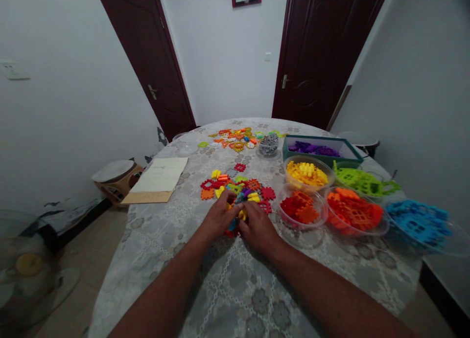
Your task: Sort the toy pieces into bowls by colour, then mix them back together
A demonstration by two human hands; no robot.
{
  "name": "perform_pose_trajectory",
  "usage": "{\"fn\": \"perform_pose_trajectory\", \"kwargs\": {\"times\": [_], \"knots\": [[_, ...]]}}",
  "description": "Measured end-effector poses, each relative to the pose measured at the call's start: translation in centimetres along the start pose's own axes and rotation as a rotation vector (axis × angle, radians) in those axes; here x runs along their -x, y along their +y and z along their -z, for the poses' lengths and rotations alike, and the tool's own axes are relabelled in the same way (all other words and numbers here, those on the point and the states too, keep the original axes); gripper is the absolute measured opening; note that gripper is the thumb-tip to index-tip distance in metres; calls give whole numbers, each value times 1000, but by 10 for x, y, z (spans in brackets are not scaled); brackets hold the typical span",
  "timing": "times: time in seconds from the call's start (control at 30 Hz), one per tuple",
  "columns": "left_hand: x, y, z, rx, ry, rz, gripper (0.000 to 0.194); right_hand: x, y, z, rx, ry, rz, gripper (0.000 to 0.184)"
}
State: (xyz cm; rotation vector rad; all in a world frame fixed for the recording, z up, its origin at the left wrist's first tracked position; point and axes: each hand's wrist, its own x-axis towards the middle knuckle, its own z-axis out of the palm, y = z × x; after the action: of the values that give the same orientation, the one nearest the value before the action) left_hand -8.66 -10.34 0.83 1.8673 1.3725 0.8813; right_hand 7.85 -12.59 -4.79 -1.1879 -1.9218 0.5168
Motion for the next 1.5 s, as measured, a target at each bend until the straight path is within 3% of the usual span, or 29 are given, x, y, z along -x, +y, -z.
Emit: {"fn": "perform_pose_trajectory", "kwargs": {"times": [0.13, 0.33, 0.5, 0.6, 0.73, 0.8, 0.93, 1.07, 1.2, 1.33, 1.5], "knots": [[-2, 0, -1, 13, -8, -6, 35, -1, 1, -2, 4, 5, 0, 32], [-5, -6, 2, 85, 43, 27, 26, -2, -3, 2, -111, 45, 13, 42], [-2, -9, 4, 242, 120, 81, 25, -3, -8, 10, -174, 51, -147, 53], [-2, -12, 6, 406, 174, 151, 32, -4, -10, 14, -179, 30, -233, 55], [-6, -17, 17, 849, 324, 316, 45, -4, -11, 13, -168, 52, -248, 53], [-10, -20, 27, 1042, 379, 391, 45, -5, -12, 13, -148, 59, -237, 51], [-16, -25, 43, 1192, 402, 443, 38, -6, -27, 21, -135, 94, -140, 47], [-16, -23, 48, 1249, 332, 448, 29, -11, -53, 48, -91, 110, -51, 37], [-14, -19, 48, 1294, 273, 444, 25, -27, -60, 96, 116, 188, 55, 32], [-11, -15, 47, 1343, 288, 485, 21, -55, -24, 151, 427, 334, 66, 34], [-8, -10, 43, 1388, 271, 452, 20, -85, 37, 192, 756, 320, -78, 37]]}}
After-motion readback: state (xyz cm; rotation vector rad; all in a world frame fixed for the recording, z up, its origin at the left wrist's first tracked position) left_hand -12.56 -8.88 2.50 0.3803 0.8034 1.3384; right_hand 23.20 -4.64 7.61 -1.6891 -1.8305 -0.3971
